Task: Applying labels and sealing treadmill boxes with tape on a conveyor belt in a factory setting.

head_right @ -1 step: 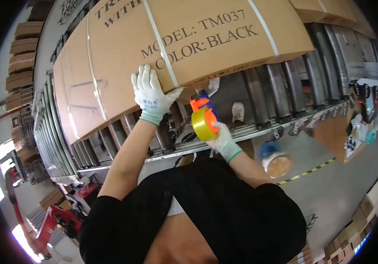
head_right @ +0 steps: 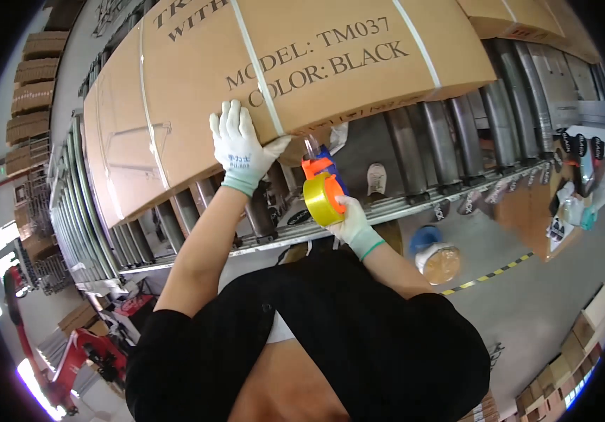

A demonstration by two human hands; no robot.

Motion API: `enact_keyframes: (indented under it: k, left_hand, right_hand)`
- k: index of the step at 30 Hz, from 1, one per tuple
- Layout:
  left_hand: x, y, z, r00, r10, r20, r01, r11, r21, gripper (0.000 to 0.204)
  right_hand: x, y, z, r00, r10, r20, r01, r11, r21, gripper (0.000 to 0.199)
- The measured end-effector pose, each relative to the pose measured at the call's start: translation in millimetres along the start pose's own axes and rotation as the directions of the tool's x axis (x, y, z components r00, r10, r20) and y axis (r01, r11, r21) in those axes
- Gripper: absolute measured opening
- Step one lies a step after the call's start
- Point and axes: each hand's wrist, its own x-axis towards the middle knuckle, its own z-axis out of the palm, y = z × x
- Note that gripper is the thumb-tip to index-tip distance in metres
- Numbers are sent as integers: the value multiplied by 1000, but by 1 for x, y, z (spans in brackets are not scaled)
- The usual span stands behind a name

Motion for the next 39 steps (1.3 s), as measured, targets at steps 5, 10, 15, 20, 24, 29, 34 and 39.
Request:
enact_keyframes:
  k: [5,10,15,20,24,29,34,39]
  left_hand:
    - [5,7,-19,991,-47,124,33,993,112,92]
    - [2,0,-27,977,-85,194,55,987,152,98]
    - [0,-5,-33,947,-98,306,44,983,177,88]
    - [-17,-28,-26,975,-98,-200,34,952,-303,29]
    - [-8,-31,-20,963,-174,-206,61,885,-462,13]
    - [11,-49,-45,788,-576,219,506,402,-763,20]
    - [59,-76,-99,758,-580,297,488,203,-849,37]
    - [116,-65,-146,768,-360,530,491,-200,-848,43]
  right_hand:
    - [24,-5,8,976,7,-220,-18,999,-50,35]
    - [7,11,16,965,-27,-259,-8,991,-135,34]
    - [-90,41,87,989,150,-16,-147,984,105,33]
    - [-203,55,182,989,145,-1,-145,989,12,36]
    - [-105,10,243,931,129,342,-94,989,-118,41]
    - [-20,-5,316,890,15,455,25,996,-82,44]
    - [-97,-21,355,573,171,802,409,788,-460,42]
    - [-101,-40,335,434,-173,884,894,-40,-446,62]
